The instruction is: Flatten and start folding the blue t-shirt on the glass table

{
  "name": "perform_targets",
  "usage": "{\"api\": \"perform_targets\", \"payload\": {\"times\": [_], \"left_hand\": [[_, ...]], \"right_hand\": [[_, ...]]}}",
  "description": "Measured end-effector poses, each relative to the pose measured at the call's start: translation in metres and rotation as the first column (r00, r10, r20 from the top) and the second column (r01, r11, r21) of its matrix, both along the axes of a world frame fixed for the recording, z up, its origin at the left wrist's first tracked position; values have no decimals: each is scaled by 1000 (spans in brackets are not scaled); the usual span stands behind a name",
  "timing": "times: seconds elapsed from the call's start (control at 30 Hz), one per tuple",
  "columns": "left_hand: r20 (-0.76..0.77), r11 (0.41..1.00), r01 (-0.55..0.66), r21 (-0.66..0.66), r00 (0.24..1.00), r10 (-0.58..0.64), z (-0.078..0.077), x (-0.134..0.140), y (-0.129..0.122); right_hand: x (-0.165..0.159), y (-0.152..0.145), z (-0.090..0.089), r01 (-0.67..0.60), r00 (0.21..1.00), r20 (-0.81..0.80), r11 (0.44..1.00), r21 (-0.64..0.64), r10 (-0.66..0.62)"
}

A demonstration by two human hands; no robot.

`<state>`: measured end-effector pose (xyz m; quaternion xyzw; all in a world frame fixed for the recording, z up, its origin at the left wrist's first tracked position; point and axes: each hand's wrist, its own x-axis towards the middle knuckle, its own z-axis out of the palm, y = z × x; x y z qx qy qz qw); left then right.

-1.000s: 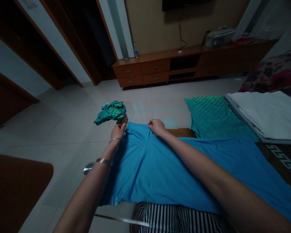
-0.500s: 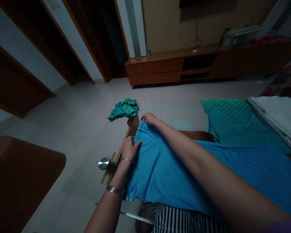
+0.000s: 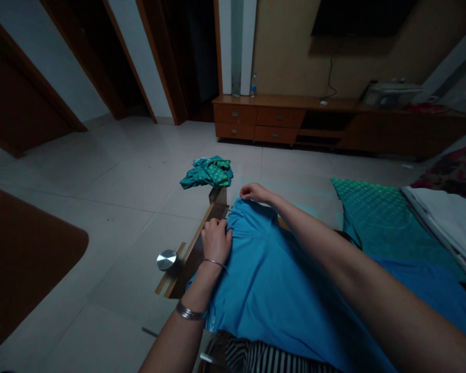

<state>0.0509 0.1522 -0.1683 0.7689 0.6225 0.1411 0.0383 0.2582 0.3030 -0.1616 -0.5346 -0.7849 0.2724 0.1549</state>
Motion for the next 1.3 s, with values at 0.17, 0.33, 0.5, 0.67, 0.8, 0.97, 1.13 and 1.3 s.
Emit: {"api": "perform_targets", "payload": {"times": [0.17,0.33,0.5,0.67,0.8,0.97,1.13,1.3], "left_hand": [[47,1000,24,-6,999,-24,-1,-1,0],[137,998,52,-30,989,-48,-3,-2,4],[266,985,114,-130,961,-76,-3,0,10],[415,978,164,-132,905,-96,-5,-2,19],[615,971,192,-141,786,-66,-9,-11,29],[845,910,325,-259,533,50,-13,-18,36],[839,944,158,-289,517,170,-16,-19,39],[618,968,-42,-246,763,190,-14,-20,38]], "right_hand": [[-18,10,-5,-10,993,117,1000,-5,10],[-29,13,1,42,989,144,997,-68,-32],[-15,9,14,47,999,-1,992,-120,-48],[1,0,18,167,819,-481,932,-320,-312],[4,-9,21,112,658,-655,909,-403,-371],[8,-16,20,132,604,-691,905,-404,-396],[10,-7,8,293,780,-488,917,-269,-392],[-9,7,-10,399,890,-223,916,-40,-397]]}}
